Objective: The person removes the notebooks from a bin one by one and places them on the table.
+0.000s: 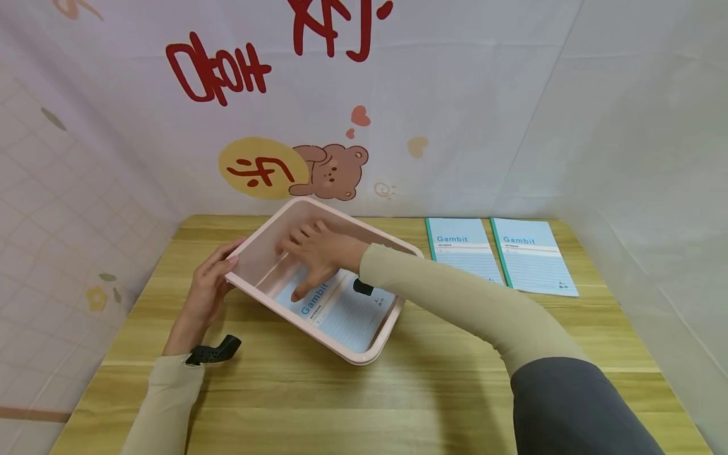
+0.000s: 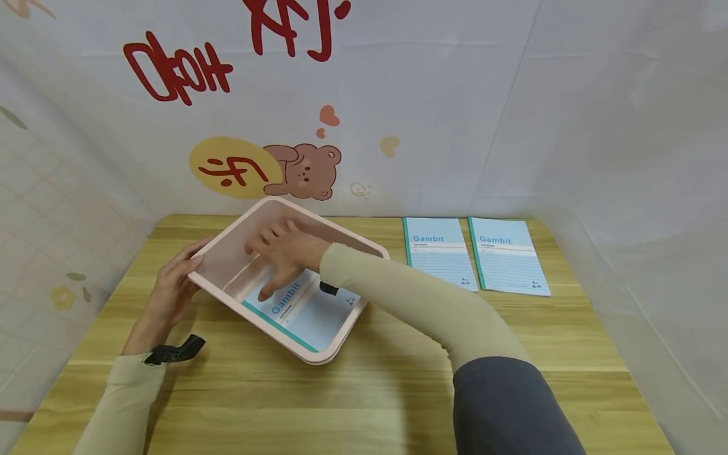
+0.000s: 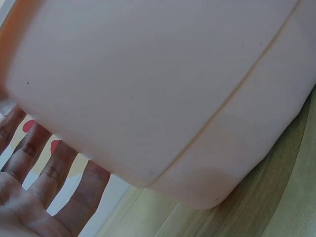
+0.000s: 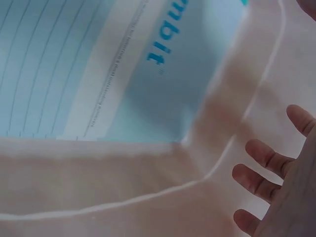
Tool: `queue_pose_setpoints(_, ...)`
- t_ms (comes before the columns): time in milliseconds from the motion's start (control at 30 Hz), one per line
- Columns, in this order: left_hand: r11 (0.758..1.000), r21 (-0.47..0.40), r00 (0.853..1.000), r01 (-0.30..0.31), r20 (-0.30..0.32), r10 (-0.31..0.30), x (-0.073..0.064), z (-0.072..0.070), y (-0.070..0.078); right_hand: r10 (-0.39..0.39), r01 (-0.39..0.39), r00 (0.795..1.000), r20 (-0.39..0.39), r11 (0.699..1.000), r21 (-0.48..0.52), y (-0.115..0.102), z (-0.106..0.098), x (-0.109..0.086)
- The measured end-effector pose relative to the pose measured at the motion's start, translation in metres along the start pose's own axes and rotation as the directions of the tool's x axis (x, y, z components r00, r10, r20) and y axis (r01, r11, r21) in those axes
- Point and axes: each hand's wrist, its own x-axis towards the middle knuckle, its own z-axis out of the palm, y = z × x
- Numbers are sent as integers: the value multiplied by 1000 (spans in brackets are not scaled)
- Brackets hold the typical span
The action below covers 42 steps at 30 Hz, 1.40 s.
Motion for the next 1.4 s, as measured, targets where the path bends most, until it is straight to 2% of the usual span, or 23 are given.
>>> queue_pose_setpoints(200,1000,2,1000,9,-11,-9,-1,1,1,-15,17,999,43,999,-44,-8,10,7)
queue_pose_setpoints(467,1000,29,1000,13,-16,-13,-1,2,2,-23,43,992,124,985,-167,-17,21,12)
queue_pose_setpoints(733,1000,4,1000,7,-30,-7,-2,2,1,-53,78,985,164,985,-153,-24,33,15)
queue_pose_setpoints(1033,1000,13,1000,1,-15,-1,0,-1,-1,-59,86,987,150,979,-183,-26,37,18)
queue_pose_setpoints(1400,1000,22,1000,13,-18,-12,0,-1,0,-21,44,994,108,976,-215,-26,33,15)
